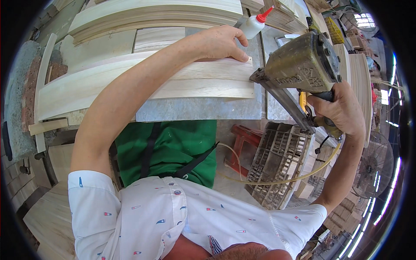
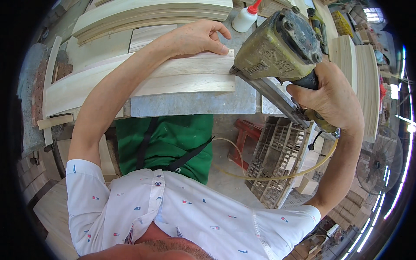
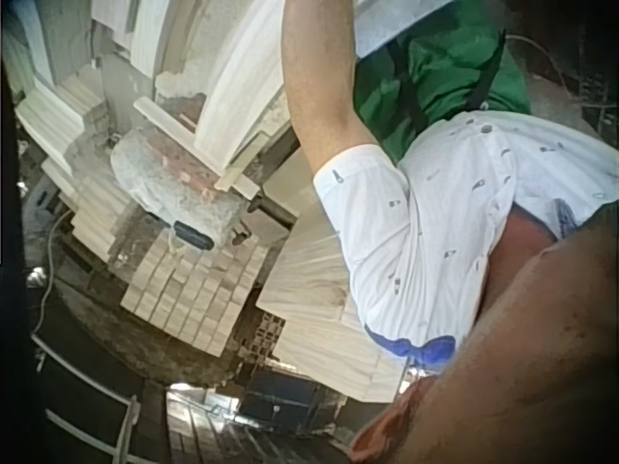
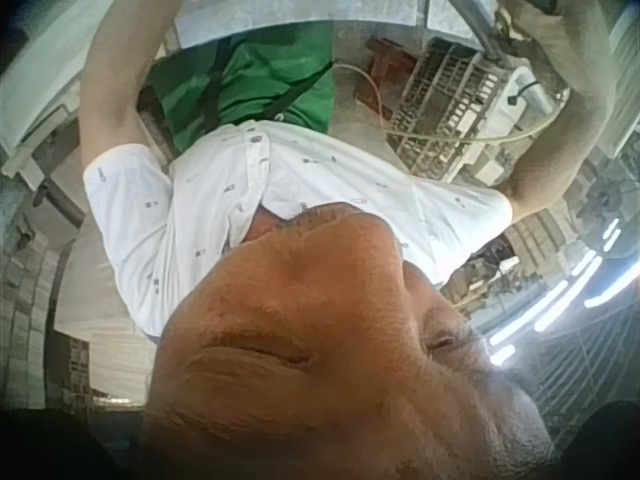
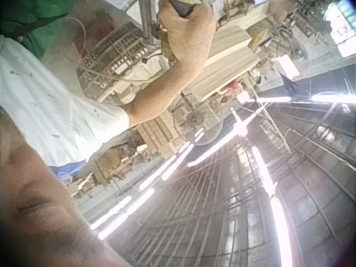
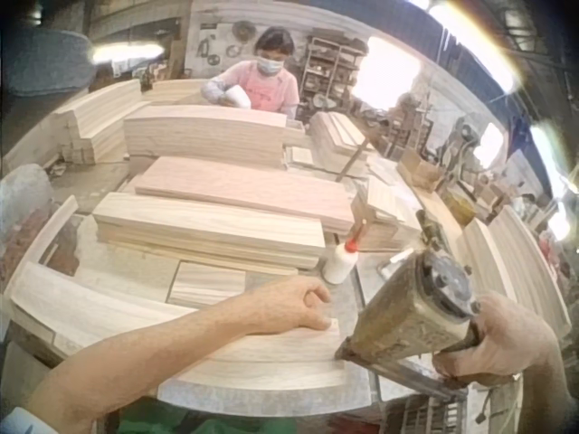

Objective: Assemble a wooden box using wood glue and a pneumatic nailer.

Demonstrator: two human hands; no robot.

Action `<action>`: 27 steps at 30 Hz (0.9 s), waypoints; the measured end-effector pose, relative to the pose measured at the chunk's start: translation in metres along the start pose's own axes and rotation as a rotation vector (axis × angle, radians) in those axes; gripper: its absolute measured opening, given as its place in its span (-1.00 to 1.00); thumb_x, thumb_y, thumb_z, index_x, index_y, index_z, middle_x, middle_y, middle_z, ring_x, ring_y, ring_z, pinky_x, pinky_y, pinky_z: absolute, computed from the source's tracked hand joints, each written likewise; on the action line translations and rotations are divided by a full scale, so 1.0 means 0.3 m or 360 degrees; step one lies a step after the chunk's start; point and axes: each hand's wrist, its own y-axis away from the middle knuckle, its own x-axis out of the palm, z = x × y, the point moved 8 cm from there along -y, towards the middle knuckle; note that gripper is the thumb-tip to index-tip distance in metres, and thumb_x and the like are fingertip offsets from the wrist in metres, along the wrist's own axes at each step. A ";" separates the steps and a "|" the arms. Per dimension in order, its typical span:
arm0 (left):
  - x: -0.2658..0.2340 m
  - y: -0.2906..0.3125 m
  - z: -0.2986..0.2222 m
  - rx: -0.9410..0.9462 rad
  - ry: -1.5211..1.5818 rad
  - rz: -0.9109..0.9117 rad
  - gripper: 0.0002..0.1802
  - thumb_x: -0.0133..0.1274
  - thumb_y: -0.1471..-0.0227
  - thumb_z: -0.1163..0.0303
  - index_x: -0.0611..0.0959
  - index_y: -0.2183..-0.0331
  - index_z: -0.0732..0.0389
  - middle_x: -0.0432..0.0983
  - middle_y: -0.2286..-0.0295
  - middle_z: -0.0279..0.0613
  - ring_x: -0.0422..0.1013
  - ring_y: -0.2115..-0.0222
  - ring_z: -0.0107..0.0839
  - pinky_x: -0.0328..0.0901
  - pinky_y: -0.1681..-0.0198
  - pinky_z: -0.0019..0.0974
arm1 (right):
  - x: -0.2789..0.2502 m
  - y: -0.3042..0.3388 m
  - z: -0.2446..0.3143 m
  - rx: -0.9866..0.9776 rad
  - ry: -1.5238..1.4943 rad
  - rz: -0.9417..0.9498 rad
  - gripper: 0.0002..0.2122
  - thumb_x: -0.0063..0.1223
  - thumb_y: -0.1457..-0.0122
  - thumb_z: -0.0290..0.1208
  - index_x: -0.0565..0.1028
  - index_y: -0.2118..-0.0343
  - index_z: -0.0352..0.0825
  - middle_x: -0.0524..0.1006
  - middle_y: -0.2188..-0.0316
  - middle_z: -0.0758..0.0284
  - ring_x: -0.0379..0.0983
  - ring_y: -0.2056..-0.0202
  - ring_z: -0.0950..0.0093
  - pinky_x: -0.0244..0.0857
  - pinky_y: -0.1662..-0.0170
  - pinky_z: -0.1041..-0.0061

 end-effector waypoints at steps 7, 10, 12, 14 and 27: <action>-0.001 -0.016 0.008 0.0017 -0.0036 -0.0017 -0.45 0.21 0.13 0.28 0.48 0.11 0.37 0.41 0.56 -0.31 0.32 0.50 -0.55 0.16 0.44 -0.44 | -0.010 0.006 -0.004 -0.0033 0.0067 -0.0054 -0.82 0.13 0.12 -0.43 0.46 0.53 -0.47 0.40 0.73 0.41 0.31 0.67 0.66 0.18 0.59 0.62; -0.002 -0.011 -0.006 0.0057 -0.0037 -0.0029 -0.45 0.20 0.13 0.26 0.48 0.11 0.36 0.42 0.55 -0.30 0.32 0.50 -0.55 0.17 0.44 -0.44 | -0.036 0.016 -0.053 0.0039 -0.0039 -0.0088 -0.82 0.13 0.09 -0.42 0.46 0.53 -0.45 0.41 0.72 0.41 0.32 0.66 0.67 0.18 0.59 0.63; -0.009 0.002 -0.015 0.0033 -0.0073 -0.0023 -0.45 0.20 0.13 0.26 0.48 0.11 0.34 0.43 0.55 -0.29 0.34 0.48 -0.52 0.19 0.43 -0.42 | -0.040 0.011 -0.095 0.0021 -0.0153 -0.0093 -0.82 0.13 0.08 -0.41 0.46 0.51 -0.44 0.41 0.70 0.40 0.32 0.66 0.67 0.19 0.59 0.63; -0.027 0.013 -0.031 0.0087 -0.0157 -0.0073 -0.47 0.19 0.13 0.26 0.49 0.13 0.34 0.44 0.52 -0.25 0.36 0.45 -0.48 0.22 0.38 -0.39 | -0.048 -0.016 -0.127 -0.0004 -0.0308 -0.0195 -0.82 0.12 0.04 -0.41 0.44 0.47 -0.43 0.42 0.69 0.39 0.33 0.66 0.66 0.20 0.59 0.63; -0.053 0.415 -0.189 0.0483 0.0329 -0.0211 -0.70 0.11 0.02 0.43 0.53 0.19 0.28 0.48 0.32 -0.22 0.39 0.28 -0.50 0.29 0.15 -0.43 | 0.155 -0.343 -0.533 0.0087 0.0913 -0.0890 -0.72 0.01 0.04 -0.40 0.39 0.31 -0.52 0.49 0.38 -0.10 0.45 0.31 0.01 0.32 0.22 0.15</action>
